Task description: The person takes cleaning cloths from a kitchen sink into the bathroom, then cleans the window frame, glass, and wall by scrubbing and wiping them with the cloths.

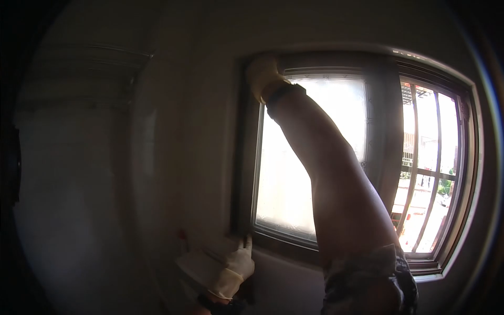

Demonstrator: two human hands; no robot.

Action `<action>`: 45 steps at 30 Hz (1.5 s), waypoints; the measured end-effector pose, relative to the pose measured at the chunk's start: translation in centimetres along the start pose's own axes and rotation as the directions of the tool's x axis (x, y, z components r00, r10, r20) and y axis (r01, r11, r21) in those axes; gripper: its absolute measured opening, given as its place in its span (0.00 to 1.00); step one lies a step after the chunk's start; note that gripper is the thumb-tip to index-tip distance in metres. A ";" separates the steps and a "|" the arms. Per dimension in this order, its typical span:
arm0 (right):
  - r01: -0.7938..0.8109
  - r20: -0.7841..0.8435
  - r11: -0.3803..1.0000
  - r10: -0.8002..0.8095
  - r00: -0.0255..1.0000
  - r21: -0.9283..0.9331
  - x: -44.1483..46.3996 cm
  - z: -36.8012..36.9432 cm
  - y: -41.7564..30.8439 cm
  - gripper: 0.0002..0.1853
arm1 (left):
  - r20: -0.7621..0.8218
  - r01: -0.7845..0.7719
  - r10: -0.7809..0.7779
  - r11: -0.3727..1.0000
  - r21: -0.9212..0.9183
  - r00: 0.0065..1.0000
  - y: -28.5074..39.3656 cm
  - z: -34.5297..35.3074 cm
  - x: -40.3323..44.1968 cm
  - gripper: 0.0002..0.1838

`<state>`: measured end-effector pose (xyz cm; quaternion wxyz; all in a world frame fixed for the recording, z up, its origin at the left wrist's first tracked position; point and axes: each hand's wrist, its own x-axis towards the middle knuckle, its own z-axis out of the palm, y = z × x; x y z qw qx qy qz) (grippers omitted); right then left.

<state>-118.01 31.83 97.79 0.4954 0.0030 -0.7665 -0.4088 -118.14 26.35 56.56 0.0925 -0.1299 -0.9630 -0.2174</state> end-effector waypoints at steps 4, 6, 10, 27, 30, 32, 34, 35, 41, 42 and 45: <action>0.023 -0.068 1.000 -0.022 0.997 0.012 -1.4 1.3 0.7 0.20 | -0.078 -0.012 0.015 0.999 0.047 0.997 -0.1 0.5 -0.2 0.42; 0.047 0.010 0.998 -0.047 0.999 0.032 -2.4 1.8 2.5 0.17 | -0.045 0.004 0.001 0.995 0.099 0.999 0.4 -0.4 -0.8 0.42; -0.215 0.000 0.940 0.223 0.975 0.266 -5.8 3.5 8.5 0.22 | -0.083 -0.048 0.052 0.998 0.047 0.995 -0.6 1.1 0.4 0.42; -0.217 0.039 0.961 0.213 0.976 0.169 -3.1 0.7 2.8 0.29 | -0.186 -0.083 0.082 0.997 0.003 0.979 -0.9 1.7 0.8 0.43; -0.137 0.020 0.990 0.136 0.990 0.045 -8.6 -1.0 5.4 0.30 | -0.215 -0.061 0.088 0.990 0.126 0.973 -0.7 2.0 0.9 0.41; -0.382 0.116 0.815 0.370 0.922 0.435 -10.3 1.6 10.0 0.33 | -0.162 -0.050 0.053 0.998 0.024 0.985 -0.6 1.3 0.2 0.40; -0.356 -0.235 0.801 0.510 0.828 0.482 -14.0 6.9 17.5 0.28 | -0.165 -0.063 0.069 0.997 0.042 0.984 -1.0 1.4 0.3 0.40; -0.264 -0.470 0.961 0.272 0.840 0.086 -18.7 3.7 17.7 0.26 | -0.172 -0.067 0.078 0.995 0.073 0.982 -0.8 1.4 0.4 0.40; -0.416 -0.182 0.833 0.502 0.845 0.364 -14.7 5.2 15.9 0.20 | -0.147 -0.071 0.086 0.992 0.107 0.985 -0.7 0.7 -0.3 0.39; -0.346 -0.229 0.701 0.587 0.777 0.624 -13.0 6.0 13.3 0.19 | -0.151 -0.068 0.085 0.991 0.113 0.985 -0.5 0.4 -0.5 0.39; -0.181 -0.191 0.972 0.208 0.959 0.148 -8.3 2.5 6.8 0.18 | -0.150 -0.067 0.094 0.982 0.179 0.984 -1.3 1.9 0.3 0.37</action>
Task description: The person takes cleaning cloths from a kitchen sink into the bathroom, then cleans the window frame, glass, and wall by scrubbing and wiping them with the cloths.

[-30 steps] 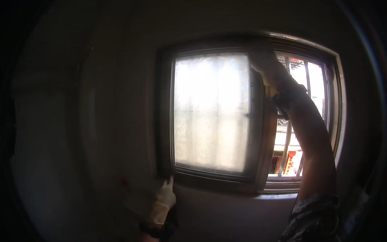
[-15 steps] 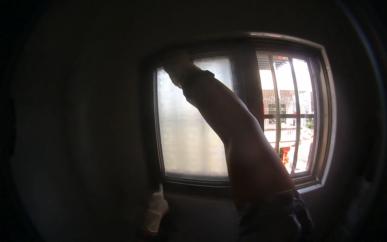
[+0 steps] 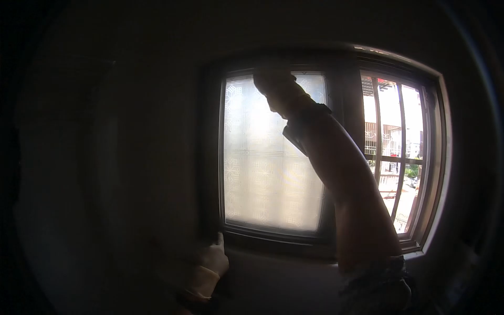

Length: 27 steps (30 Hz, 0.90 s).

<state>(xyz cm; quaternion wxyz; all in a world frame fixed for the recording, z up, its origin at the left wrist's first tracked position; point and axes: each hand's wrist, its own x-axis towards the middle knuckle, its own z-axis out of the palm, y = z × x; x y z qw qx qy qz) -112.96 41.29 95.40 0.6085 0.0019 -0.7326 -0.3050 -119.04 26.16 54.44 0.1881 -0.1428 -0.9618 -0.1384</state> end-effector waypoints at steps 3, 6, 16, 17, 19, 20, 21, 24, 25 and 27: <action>0.044 0.029 0.992 -0.040 0.999 -0.123 6.5 3.7 -6.8 0.15 | -0.026 -0.014 0.015 1.000 0.017 1.000 0.3 -0.6 -0.2 0.36; 0.042 -0.040 0.996 -0.045 0.998 -0.073 4.9 1.0 -7.1 0.14 | 0.005 0.010 -0.010 1.000 -0.003 1.000 0.4 -1.0 -0.5 0.36; 0.013 -0.210 0.979 0.031 0.977 0.202 5.1 1.2 -6.5 0.21 | -0.098 -0.025 0.023 1.000 -0.014 0.995 -0.2 0.3 0.5 0.35; 0.025 -0.222 0.976 0.024 0.975 0.214 4.9 1.0 -7.6 0.21 | -0.205 -0.038 0.045 0.999 0.038 0.978 -0.6 1.9 0.8 0.32; 0.061 -0.101 0.934 -0.026 0.995 0.353 3.6 -1.2 -8.1 0.19 | 0.015 -0.011 0.012 0.996 -0.090 1.000 0.2 -1.4 -0.4 0.35; 0.125 -0.009 0.972 -0.126 0.992 0.201 3.5 -0.9 -7.9 0.19 | -0.096 -0.035 0.031 0.998 -0.043 0.995 -0.2 0.1 -0.3 0.34; 0.206 0.098 0.977 -0.210 0.973 0.052 4.0 0.0 -7.5 0.19 | -0.077 -0.019 0.013 0.996 -0.082 0.997 0.0 -0.4 -0.6 0.34; 0.242 -0.209 0.936 -0.190 0.959 0.256 4.8 2.2 -7.9 0.20 | -0.031 0.005 -0.006 0.999 -0.043 0.999 0.2 -0.7 -0.5 0.35; 0.241 -0.200 0.933 -0.191 0.961 0.267 4.3 3.0 -8.4 0.20 | -0.031 0.002 -0.003 0.999 -0.041 1.000 0.2 -0.5 -0.4 0.35; 0.274 -0.088 0.945 -0.261 0.961 0.182 2.6 4.2 -9.9 0.15 | -0.014 -0.002 0.001 0.999 -0.048 1.000 0.3 -0.3 -0.1 0.36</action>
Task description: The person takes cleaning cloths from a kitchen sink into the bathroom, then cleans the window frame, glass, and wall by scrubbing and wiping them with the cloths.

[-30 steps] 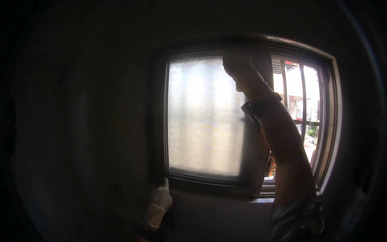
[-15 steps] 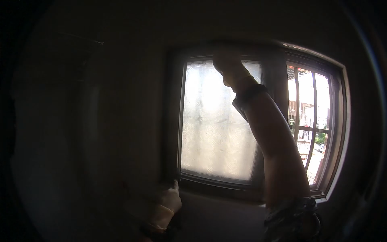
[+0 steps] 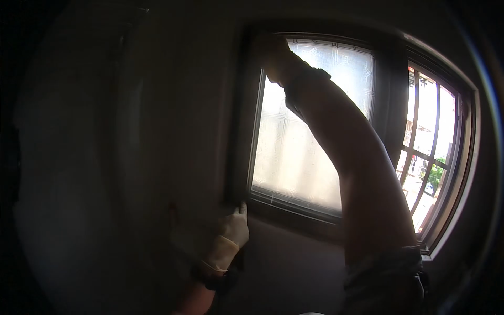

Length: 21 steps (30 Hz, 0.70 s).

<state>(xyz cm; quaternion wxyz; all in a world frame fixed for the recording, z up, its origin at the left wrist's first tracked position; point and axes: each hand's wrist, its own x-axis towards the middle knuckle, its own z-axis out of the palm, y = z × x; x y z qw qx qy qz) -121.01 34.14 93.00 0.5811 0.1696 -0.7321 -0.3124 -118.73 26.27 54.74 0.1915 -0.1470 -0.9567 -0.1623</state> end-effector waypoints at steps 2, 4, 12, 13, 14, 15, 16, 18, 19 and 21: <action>0.038 0.128 0.997 -0.028 0.991 -0.072 -2.5 0.9 -2.5 0.11 | -0.012 0.002 -0.002 1.000 -0.003 1.000 -0.2 0.2 -0.1 0.36; -0.023 0.237 0.991 -0.009 0.972 0.133 -6.2 -0.2 -6.1 0.09 | -0.010 0.004 -0.003 1.000 0.009 1.000 -0.3 0.5 -0.4 0.34; -0.005 0.697 0.969 -0.173 0.696 0.246 -18.0 0.8 -14.3 0.24 | -0.127 -0.044 0.014 0.971 -0.235 0.992 -0.7 0.9 -1.1 0.28; -0.167 0.713 0.923 -0.145 0.686 0.348 -15.8 4.4 -11.5 0.25 | -0.121 -0.050 0.022 0.970 -0.239 0.992 -0.7 1.0 -1.1 0.28; 0.096 0.511 0.995 -0.071 0.857 -0.023 -15.5 0.5 -9.8 0.24 | -0.109 -0.054 0.028 0.970 -0.239 0.994 -0.3 0.4 -1.4 0.28; -0.005 0.500 0.998 -0.029 0.865 0.067 -15.7 0.9 -9.7 0.23 | -0.200 -0.104 0.056 0.965 -0.239 0.978 -0.6 0.7 -1.6 0.27; -0.111 0.502 0.980 0.015 0.865 0.162 -16.3 1.5 -10.2 0.23 | -0.190 -0.100 0.055 0.966 -0.239 0.980 -1.1 1.1 -2.2 0.27; -0.089 0.714 0.973 -0.093 0.694 0.214 -20.6 1.5 -15.9 0.22 | -0.134 0.049 -0.105 0.929 -0.367 0.985 -1.9 -0.3 -5.5 0.26; -0.265 0.764 0.906 -0.091 0.638 0.329 -22.5 0.4 -17.3 0.23 | -0.124 0.075 -0.129 0.926 -0.370 0.984 -2.2 -1.1 -6.8 0.23; 0.033 0.729 0.951 -0.258 0.634 0.308 -22.9 3.0 -17.5 0.22 | -0.201 0.027 -0.120 0.910 -0.414 0.972 -3.1 -1.9 -9.7 0.23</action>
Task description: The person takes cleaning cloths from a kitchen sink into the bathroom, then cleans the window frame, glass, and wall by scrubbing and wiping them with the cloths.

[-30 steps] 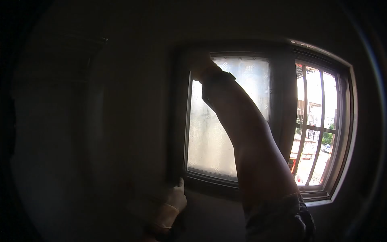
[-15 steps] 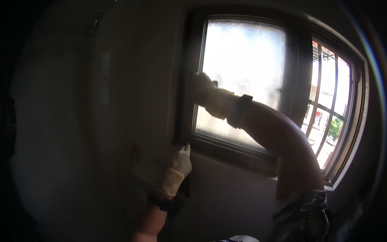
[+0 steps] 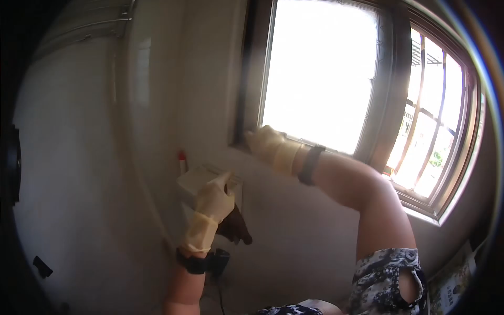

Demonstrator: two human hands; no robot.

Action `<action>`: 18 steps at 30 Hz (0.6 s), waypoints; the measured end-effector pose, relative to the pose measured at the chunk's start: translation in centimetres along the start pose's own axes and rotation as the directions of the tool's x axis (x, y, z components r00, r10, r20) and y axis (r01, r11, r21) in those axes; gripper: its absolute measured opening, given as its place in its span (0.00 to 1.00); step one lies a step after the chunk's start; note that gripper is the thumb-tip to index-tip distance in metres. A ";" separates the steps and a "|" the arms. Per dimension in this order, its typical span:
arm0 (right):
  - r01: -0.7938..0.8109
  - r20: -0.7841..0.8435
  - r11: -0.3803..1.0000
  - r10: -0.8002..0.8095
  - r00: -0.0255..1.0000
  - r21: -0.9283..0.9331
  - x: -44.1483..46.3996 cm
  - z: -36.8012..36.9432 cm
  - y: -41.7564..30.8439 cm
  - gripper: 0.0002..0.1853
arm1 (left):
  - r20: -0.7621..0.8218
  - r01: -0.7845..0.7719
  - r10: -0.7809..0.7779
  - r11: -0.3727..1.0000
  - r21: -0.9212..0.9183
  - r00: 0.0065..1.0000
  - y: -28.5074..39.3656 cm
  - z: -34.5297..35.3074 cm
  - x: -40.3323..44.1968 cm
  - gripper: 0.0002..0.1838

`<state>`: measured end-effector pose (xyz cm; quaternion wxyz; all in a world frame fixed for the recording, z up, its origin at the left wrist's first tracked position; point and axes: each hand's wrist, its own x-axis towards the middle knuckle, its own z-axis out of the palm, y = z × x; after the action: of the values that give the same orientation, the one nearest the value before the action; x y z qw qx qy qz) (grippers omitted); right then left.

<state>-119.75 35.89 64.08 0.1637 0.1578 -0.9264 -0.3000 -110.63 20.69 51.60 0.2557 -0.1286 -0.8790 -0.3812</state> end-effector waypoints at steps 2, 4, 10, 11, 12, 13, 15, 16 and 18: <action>-0.010 -0.059 1.000 0.011 0.998 0.019 1.3 -1.2 0.9 0.20 | -0.085 -0.043 0.039 0.998 -0.050 0.996 -1.0 -1.0 -1.5 0.23; -0.082 -0.196 0.991 0.102 0.975 0.108 4.1 -0.9 3.8 0.19 | -0.065 -0.034 0.035 0.999 0.013 0.997 -1.6 -1.5 -2.7 0.24; 0.123 -0.292 0.970 -0.183 0.939 -0.211 5.8 8.2 1.8 0.17 | 0.003 0.060 -0.060 0.998 -0.013 0.998 -0.6 -2.1 -4.6 0.26; 0.132 -0.204 0.991 -0.131 0.970 -0.012 5.8 6.6 2.5 0.15 | 0.001 0.063 -0.063 0.998 -0.011 0.998 -1.0 -1.9 -4.9 0.26; 0.015 -0.111 0.999 -0.012 0.994 0.029 4.9 1.9 3.5 0.13 | -0.038 0.039 -0.040 0.999 -0.029 0.998 -1.4 -1.6 -5.0 0.25; -0.104 -0.012 0.993 0.105 0.994 0.059 4.4 -2.0 4.2 0.11 | -0.075 0.016 -0.019 0.999 -0.047 0.997 -1.9 -1.4 -5.2 0.24; -0.296 -0.271 0.937 0.338 0.901 0.185 9.2 3.7 5.0 0.14 | -0.056 0.031 -0.029 0.999 0.028 0.998 -2.2 -1.1 -5.1 0.24; -0.302 -0.260 0.935 0.344 0.902 0.187 8.9 6.6 4.5 0.14 | -0.030 0.033 -0.030 0.994 0.101 0.999 -2.1 -0.8 -5.0 0.25; 0.053 -0.377 0.986 -0.109 0.920 -0.156 6.6 10.3 2.2 0.18 | -0.017 0.052 -0.051 0.997 0.050 0.999 -1.9 -1.1 -5.2 0.24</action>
<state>-130.24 40.23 58.93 0.3402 0.2394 -0.8452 -0.3354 -106.66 18.47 48.20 0.2559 -0.0966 -0.8894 -0.3662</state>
